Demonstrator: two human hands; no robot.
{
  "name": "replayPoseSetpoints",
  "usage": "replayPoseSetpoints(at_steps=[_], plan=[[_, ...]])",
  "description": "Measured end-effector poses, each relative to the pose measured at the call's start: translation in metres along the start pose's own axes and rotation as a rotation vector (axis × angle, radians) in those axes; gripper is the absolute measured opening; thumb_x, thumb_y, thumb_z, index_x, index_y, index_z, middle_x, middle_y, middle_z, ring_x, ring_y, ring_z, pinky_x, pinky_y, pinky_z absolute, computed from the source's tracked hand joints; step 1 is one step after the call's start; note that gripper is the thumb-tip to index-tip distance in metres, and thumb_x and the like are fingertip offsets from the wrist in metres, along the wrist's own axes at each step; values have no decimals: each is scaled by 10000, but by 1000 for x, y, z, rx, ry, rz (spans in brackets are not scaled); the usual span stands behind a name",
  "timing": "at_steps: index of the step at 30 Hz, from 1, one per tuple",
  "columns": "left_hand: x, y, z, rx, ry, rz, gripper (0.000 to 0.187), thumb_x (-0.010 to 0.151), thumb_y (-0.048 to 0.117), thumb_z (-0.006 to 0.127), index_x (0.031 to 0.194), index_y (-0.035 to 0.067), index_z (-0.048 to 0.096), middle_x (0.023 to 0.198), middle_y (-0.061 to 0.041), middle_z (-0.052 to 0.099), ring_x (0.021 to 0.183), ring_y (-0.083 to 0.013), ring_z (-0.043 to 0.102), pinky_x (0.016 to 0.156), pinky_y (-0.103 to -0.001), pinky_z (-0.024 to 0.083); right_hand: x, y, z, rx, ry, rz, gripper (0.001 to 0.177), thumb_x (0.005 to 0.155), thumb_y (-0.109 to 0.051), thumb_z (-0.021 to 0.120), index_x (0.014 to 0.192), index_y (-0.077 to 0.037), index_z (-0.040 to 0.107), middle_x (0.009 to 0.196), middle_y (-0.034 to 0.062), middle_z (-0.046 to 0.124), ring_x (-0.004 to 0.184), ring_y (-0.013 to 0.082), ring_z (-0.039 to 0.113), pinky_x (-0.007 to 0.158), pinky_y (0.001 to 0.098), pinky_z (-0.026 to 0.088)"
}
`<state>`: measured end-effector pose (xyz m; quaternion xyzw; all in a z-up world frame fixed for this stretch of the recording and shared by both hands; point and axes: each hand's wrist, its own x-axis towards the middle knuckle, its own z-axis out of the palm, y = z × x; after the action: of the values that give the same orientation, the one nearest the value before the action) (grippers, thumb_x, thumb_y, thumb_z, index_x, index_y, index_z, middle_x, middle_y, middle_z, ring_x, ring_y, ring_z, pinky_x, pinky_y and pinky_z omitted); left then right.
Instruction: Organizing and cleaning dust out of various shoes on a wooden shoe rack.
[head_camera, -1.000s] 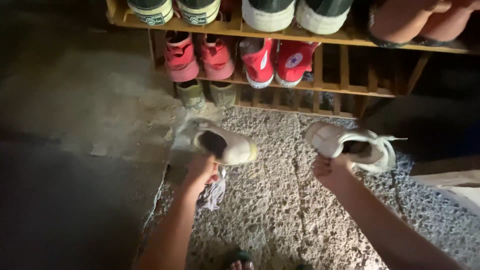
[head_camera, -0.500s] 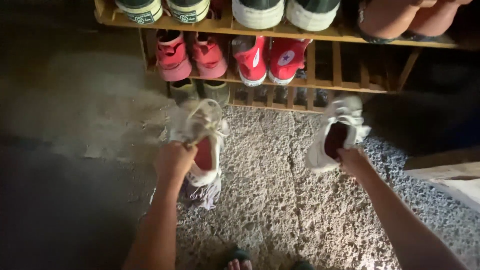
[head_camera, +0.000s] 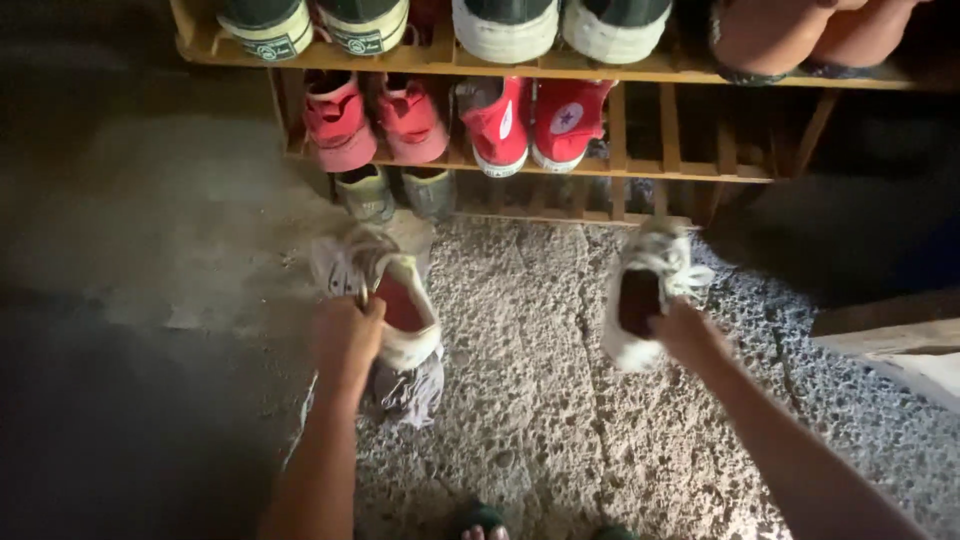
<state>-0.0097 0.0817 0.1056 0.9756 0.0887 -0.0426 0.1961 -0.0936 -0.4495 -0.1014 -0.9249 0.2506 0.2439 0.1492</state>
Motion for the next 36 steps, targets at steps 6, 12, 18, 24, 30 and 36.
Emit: replayPoseSetpoints(at_steps=[6,12,18,24,30,36], plan=[[-40,89,24,-4,-356,106,519,941,509,497,897,54,743,922,-206,766,943,-407,753,840,-534,606,-136,-181,-62,-130,-85,-299,455,969,-398,450,1350,-152,482,951,170,739,955,383,753,787,541,593],[-37,79,28,-94,-353,101,449,865,475,583,1003,88,765,986,-161,777,994,-427,727,841,-585,583,-133,-141,-47,-98,-41,-196,525,933,-520,532,1378,-243,509,1162,175,715,1159,393,679,965,550,512],[-34,49,44,-29,-620,43,682,897,596,527,1282,52,667,1344,-215,664,1280,-388,610,1080,-538,500,-118,-80,-48,552,-296,-402,640,977,-522,596,1452,-125,432,1074,254,725,894,338,761,700,424,631],[-48,29,27,55,-585,-98,986,809,669,696,1451,-49,480,1453,-290,549,1325,-445,563,1106,-576,467,-106,-92,-65,656,2,-195,336,1044,-373,585,1234,-112,678,977,211,745,893,344,749,722,462,603],[-38,-14,45,296,-481,-8,907,706,698,755,1273,-6,675,1302,-259,655,1215,-458,642,936,-560,593,-97,-104,-93,855,132,-145,302,958,-464,575,892,-204,715,733,31,745,765,189,752,666,320,548],[-25,-40,65,144,-445,53,499,829,514,706,999,53,785,1057,-214,719,1087,-412,702,816,-526,623,-150,-139,-120,1004,106,-275,214,973,-147,598,1039,37,685,827,227,719,760,302,711,657,376,543]])
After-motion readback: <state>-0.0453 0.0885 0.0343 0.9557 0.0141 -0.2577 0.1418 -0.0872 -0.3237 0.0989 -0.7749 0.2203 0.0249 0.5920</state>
